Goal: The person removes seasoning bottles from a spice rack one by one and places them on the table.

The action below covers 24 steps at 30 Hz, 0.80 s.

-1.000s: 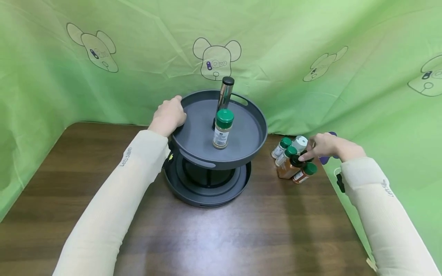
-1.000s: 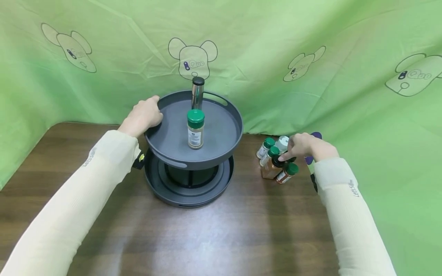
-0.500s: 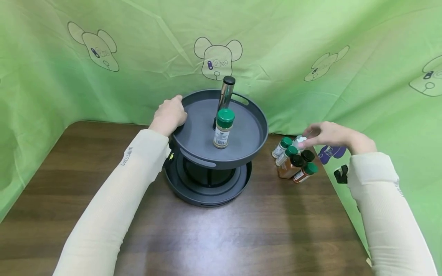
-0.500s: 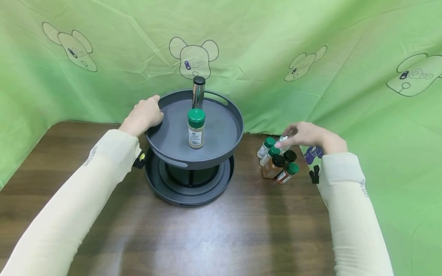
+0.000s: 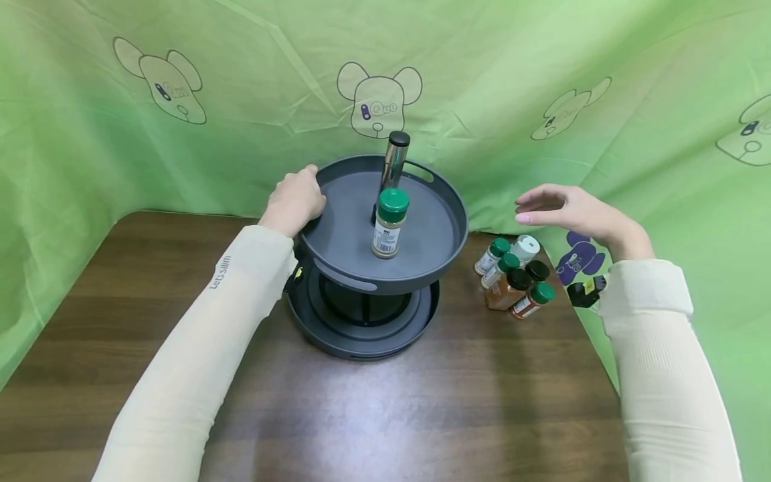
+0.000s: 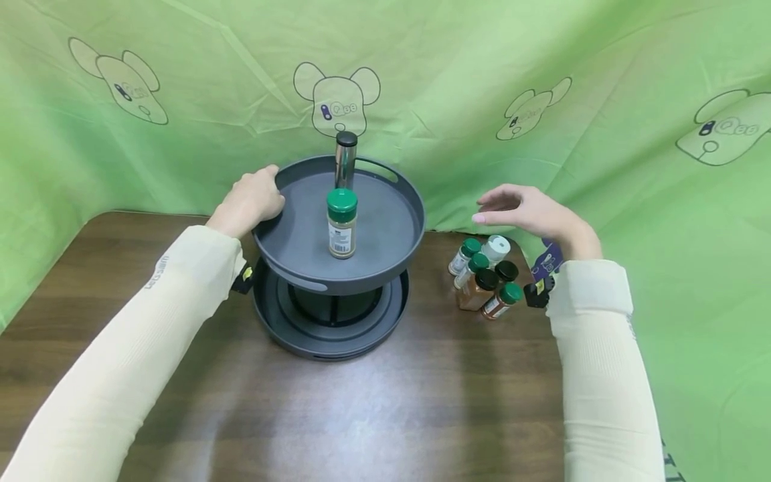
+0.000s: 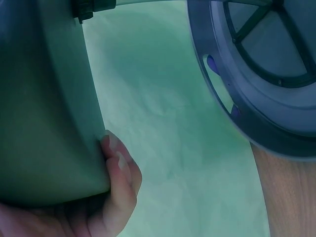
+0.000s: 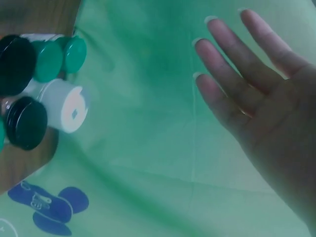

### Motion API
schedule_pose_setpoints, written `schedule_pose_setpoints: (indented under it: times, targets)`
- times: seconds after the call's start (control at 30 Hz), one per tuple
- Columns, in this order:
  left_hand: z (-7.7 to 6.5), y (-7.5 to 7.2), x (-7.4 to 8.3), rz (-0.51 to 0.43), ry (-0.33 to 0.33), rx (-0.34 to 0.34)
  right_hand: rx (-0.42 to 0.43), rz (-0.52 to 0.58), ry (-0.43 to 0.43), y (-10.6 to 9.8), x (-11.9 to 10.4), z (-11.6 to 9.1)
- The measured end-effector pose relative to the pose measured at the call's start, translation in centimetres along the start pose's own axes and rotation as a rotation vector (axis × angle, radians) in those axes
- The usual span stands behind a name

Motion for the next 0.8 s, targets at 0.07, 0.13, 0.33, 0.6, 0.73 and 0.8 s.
schedule_pose_setpoints:
  times: [0.07, 0.13, 0.33, 0.6, 0.73, 0.8]
  targets:
    - [-0.1, 0.0, 0.0, -0.002, -0.002, -0.003, 0.021, 0.014, -0.009, -0.3, -0.3, 0.0]
    - [-0.1, 0.0, 0.0, -0.002, -0.004, -0.004, 0.037, 0.028, -0.021, -0.6, -0.6, 0.0]
    - [-0.1, -0.1, 0.0, -0.001, -0.005, -0.002, 0.068, 0.078, -0.038, -1.3, -1.5, 0.3]
    - [-0.1, 0.0, -0.1, 0.005, -0.013, -0.009, 0.08, 0.097, -0.094, -1.8, -4.0, 0.6]
    - [0.0, 0.1, -0.1, 0.006, -0.011, -0.01, 0.069, 0.099, -0.126, -1.9, -5.6, 0.8]
    - [-0.1, 0.1, -0.1, 0.003, -0.008, -0.01, 0.067, 0.1, -0.138, -2.0, -6.2, 0.8]
Point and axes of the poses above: each hand's wrist, its own z-axis towards the middle knuckle, its own y-axis out of the palm, x = y × z, the point moved 6 cm from there along z, towards the middle knuckle, and after that the axes turned 11 degrees about -z, right-handed, at the moved point
